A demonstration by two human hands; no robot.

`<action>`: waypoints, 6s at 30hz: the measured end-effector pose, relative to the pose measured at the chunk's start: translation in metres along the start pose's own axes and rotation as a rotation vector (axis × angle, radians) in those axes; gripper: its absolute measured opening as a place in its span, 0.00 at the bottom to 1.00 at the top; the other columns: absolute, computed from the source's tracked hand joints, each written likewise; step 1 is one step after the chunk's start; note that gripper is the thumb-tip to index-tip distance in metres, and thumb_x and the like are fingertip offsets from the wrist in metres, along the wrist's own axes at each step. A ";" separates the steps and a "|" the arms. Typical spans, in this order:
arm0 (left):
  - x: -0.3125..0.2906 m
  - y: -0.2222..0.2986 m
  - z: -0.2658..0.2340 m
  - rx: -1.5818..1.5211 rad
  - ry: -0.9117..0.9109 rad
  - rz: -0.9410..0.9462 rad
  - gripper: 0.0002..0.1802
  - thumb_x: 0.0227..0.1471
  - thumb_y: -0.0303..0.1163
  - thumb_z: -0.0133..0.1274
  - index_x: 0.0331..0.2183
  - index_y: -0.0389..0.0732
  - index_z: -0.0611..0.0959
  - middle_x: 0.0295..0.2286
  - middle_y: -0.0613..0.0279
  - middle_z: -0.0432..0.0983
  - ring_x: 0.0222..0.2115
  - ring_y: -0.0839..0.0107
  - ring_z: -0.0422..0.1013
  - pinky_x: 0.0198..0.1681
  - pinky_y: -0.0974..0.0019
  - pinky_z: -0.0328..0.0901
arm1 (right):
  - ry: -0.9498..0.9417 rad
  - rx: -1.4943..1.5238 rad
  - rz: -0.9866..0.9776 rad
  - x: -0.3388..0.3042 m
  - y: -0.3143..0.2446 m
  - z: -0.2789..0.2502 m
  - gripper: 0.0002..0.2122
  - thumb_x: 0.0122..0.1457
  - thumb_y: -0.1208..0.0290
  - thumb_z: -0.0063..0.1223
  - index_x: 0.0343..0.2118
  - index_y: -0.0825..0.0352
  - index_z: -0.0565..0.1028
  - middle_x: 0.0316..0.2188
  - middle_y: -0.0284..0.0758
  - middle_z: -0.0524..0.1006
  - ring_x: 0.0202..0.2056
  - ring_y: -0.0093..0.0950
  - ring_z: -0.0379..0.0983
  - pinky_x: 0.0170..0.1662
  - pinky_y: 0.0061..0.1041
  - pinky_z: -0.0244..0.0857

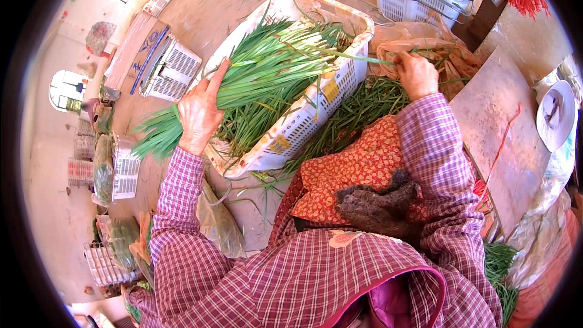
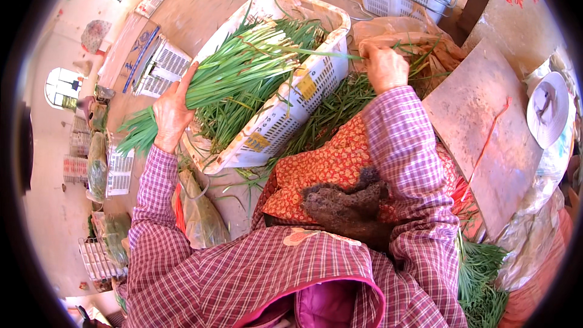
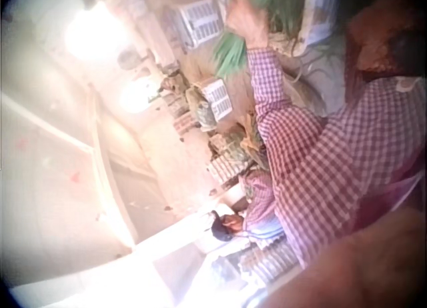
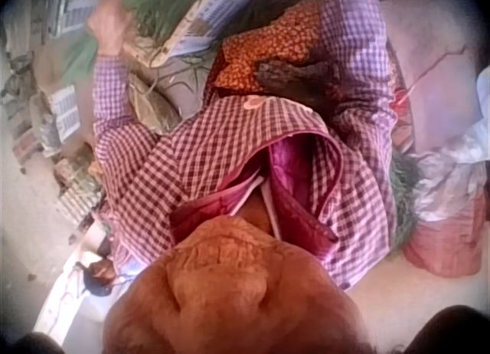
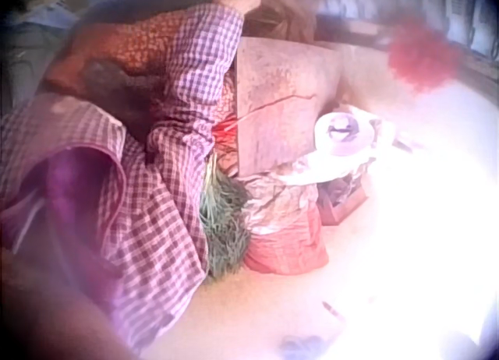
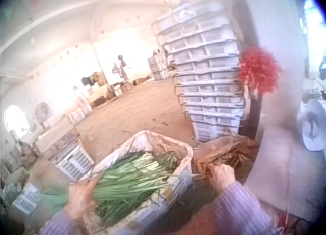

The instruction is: The person organizes loose green onions into a bundle, secures it with a red rubber band, and سپس places the bundled onions into a container.

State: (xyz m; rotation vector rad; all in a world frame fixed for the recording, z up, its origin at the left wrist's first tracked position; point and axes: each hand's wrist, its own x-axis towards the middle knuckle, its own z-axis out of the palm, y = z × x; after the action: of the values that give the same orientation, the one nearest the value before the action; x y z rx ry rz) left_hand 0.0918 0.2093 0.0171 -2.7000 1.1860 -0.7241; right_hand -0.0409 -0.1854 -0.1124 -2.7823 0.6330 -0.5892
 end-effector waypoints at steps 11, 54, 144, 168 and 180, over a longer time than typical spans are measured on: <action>0.013 0.014 -0.001 0.070 0.014 0.123 0.57 0.26 0.17 0.58 0.61 0.64 0.65 0.24 0.62 0.69 0.26 0.60 0.72 0.30 0.58 0.68 | -0.145 0.457 -0.377 0.010 -0.122 -0.051 0.24 0.50 0.49 0.62 0.47 0.55 0.75 0.42 0.36 0.73 0.43 0.35 0.74 0.47 0.37 0.69; 0.004 -0.009 0.000 0.086 0.129 0.099 0.55 0.23 0.16 0.60 0.59 0.61 0.70 0.30 0.65 0.72 0.31 0.64 0.72 0.35 0.62 0.68 | 0.151 0.555 -0.317 0.000 -0.106 -0.056 0.06 0.57 0.63 0.55 0.31 0.58 0.78 0.26 0.33 0.75 0.32 0.35 0.75 0.35 0.37 0.70; -0.010 -0.002 0.016 -1.096 -0.392 -0.444 0.30 0.35 0.20 0.63 0.46 0.31 0.77 0.37 0.62 0.80 0.36 0.76 0.74 0.44 0.71 0.68 | 0.142 0.892 -0.171 0.006 -0.080 -0.055 0.17 0.58 0.65 0.58 0.49 0.63 0.73 0.29 0.36 0.81 0.28 0.28 0.78 0.34 0.30 0.72; -0.024 0.019 0.011 -1.333 -0.604 -0.701 0.44 0.32 0.20 0.68 0.52 0.26 0.65 0.44 0.52 0.75 0.43 0.67 0.72 0.49 0.67 0.67 | 0.198 0.761 -0.524 0.012 -0.089 -0.074 0.07 0.58 0.72 0.53 0.39 0.55 0.79 0.28 0.35 0.71 0.33 0.35 0.74 0.36 0.32 0.69; -0.028 0.029 0.007 -1.351 -0.617 -0.744 0.39 0.32 0.18 0.67 0.50 0.28 0.70 0.42 0.54 0.77 0.40 0.68 0.74 0.47 0.66 0.68 | 0.077 0.709 -0.158 0.012 -0.088 -0.106 0.14 0.59 0.61 0.56 0.38 0.68 0.75 0.26 0.39 0.80 0.31 0.34 0.78 0.37 0.33 0.71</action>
State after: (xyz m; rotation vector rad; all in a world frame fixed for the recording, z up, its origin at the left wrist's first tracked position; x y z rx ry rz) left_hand 0.0594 0.2087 -0.0082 -3.8479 0.4567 1.3977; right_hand -0.0445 -0.1273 0.0132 -2.1536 0.1591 -0.7727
